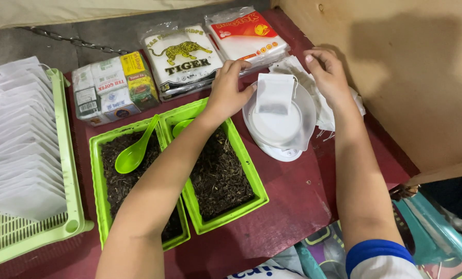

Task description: Filling small filter bags with loose tea leaves using a spoon

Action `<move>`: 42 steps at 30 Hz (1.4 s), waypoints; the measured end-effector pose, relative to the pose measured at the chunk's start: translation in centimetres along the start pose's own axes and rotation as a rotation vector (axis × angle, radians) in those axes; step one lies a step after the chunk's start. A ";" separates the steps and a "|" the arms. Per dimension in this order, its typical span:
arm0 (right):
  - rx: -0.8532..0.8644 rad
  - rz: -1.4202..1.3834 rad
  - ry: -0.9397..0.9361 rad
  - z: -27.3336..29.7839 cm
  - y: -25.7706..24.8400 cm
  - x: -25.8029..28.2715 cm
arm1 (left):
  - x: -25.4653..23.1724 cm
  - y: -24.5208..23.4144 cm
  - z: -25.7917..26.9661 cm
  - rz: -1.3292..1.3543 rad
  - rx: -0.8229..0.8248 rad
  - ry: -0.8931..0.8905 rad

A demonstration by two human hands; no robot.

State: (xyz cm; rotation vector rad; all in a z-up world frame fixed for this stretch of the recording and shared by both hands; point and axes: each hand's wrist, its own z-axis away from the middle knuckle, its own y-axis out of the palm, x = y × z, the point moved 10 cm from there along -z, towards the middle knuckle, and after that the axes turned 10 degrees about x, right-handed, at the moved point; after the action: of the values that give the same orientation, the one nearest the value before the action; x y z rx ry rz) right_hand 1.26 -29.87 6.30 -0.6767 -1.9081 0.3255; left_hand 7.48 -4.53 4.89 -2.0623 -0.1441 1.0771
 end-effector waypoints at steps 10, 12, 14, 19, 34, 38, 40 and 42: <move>0.098 0.023 0.135 0.3 1.5 -1.5 | 0.5 1.4 -0.4 -0.001 0.044 -0.021; 0.119 0.014 0.142 0.5 2.0 -1.3 | 0.4 1.7 -0.4 0.001 0.055 -0.027; 0.139 0.004 0.147 0.5 2.3 -0.9 | 0.0 1.6 -0.4 0.005 0.057 -0.021; 0.185 0.052 0.169 0.5 3.2 -0.5 | -0.7 1.7 -0.5 0.004 0.091 -0.021; 0.151 0.021 0.126 0.4 3.5 -0.7 | -0.9 1.9 -0.5 -0.001 0.079 -0.012; 0.137 -0.027 0.048 0.4 2.7 1.3 | -0.7 1.7 -0.5 -0.022 0.095 -0.054; 0.140 -0.026 0.007 0.5 2.2 2.8 | -0.3 1.8 -0.6 -0.031 0.103 -0.068; 0.144 0.002 -0.158 0.8 1.7 5.9 | 0.3 2.3 -0.8 0.027 0.106 -0.058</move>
State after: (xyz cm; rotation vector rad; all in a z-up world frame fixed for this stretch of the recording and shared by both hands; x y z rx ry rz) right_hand -0.73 -24.98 9.56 -0.5710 -2.0112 0.5261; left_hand 7.68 -6.41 3.35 -1.9443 -0.0868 1.1376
